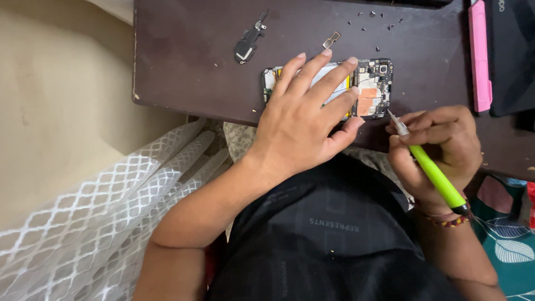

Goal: The person works on a disassembled smartphone lying on a table, pressing and peeling a copper-colored component from the phone's midframe by hand. They then pick up a green-handled screwdriver, pry at the phone's edge and battery area, and finally lift the separated midframe section to work on it with the screwdriver.

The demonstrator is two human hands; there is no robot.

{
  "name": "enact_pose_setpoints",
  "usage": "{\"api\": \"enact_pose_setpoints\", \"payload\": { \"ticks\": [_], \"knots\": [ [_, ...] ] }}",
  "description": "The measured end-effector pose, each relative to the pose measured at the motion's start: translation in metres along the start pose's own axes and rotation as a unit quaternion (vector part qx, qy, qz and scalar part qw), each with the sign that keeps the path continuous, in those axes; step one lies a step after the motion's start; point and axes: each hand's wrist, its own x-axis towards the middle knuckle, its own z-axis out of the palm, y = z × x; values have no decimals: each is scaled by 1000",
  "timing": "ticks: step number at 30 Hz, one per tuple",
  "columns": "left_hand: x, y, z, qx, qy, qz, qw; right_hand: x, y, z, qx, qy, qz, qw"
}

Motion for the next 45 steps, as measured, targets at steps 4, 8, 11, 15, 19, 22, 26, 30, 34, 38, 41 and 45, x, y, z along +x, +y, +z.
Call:
{"api": "enact_pose_setpoints", "payload": {
  "ticks": [4,8,11,15,19,22,26,30,34,38,41,45],
  "knots": [
    [1,-1,0,3,-4,4,1000,2,1,-6,6,-6,12,1000],
    [0,-1,1,8,-7,4,1000,2,2,-9,-41,-14,5,999],
    [-1,-1,1,8,-7,8,1000,2,2,-6,-30,-12,12,999],
    [-1,-1,1,9,-8,9,1000,2,0,-3,-25,-10,5,1000],
    [-1,-1,0,10,-9,9,1000,4,-4,-3,-40,-10,-5,999],
    [-1,0,1,10,-7,11,1000,6,-4,-4,-26,-11,-7,1000],
    [-1,0,2,5,-6,12,1000,5,-3,-3,-26,-9,10,1000],
    [-2,0,0,9,-4,11,1000,5,-1,-5,8,-4,45,999],
    [-1,0,-1,9,-6,11,1000,7,3,-11,129,-22,118,984],
    [1,0,-3,9,-2,14,1000,12,5,-18,199,-28,172,964],
    [3,-1,-5,10,-5,14,1000,16,6,-21,223,-28,210,952],
    [3,-1,-5,5,-4,11,1000,21,8,-24,236,-33,229,944]
  ]
}}
